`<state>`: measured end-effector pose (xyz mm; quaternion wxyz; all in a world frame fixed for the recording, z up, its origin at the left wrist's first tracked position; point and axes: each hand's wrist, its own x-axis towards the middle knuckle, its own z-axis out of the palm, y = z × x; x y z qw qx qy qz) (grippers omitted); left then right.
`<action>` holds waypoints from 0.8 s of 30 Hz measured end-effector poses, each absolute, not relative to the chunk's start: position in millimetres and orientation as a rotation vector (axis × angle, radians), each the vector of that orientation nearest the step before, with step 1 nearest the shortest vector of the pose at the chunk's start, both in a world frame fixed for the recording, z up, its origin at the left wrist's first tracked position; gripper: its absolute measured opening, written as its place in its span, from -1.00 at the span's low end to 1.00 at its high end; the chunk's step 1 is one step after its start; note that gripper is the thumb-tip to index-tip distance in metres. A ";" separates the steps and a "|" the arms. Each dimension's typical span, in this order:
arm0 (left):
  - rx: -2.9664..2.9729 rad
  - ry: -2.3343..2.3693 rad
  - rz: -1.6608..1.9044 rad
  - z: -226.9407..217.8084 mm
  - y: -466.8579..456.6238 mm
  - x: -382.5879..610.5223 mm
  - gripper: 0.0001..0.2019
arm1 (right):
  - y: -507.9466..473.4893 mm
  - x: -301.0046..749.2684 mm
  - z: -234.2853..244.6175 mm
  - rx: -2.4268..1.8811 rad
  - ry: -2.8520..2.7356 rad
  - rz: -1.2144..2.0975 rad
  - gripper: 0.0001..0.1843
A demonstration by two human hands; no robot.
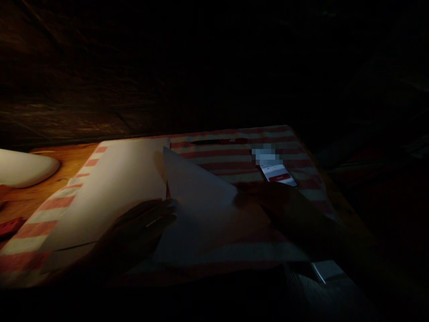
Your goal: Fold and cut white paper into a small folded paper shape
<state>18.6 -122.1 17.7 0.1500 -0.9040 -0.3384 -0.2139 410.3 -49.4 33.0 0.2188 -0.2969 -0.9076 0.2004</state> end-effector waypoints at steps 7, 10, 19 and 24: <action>-2.621 -1.031 -0.737 17.9 -117.4 25.6 -0.69 | -47.5 409.2 26.7 -0.941 -2.491 0.580 -0.64; -2.613 -1.008 -0.683 21.9 -115.5 28.0 -0.73 | -46.3 409.3 21.9 -0.992 -2.475 0.590 -0.65; -2.587 -1.105 -0.723 23.8 -115.4 35.7 -0.82 | -44.2 405.9 14.0 -1.024 -2.469 0.536 -0.73; -2.641 -1.337 -0.825 18.6 -114.3 34.6 -0.83 | -47.0 399.9 22.6 -1.127 -2.467 0.470 -0.70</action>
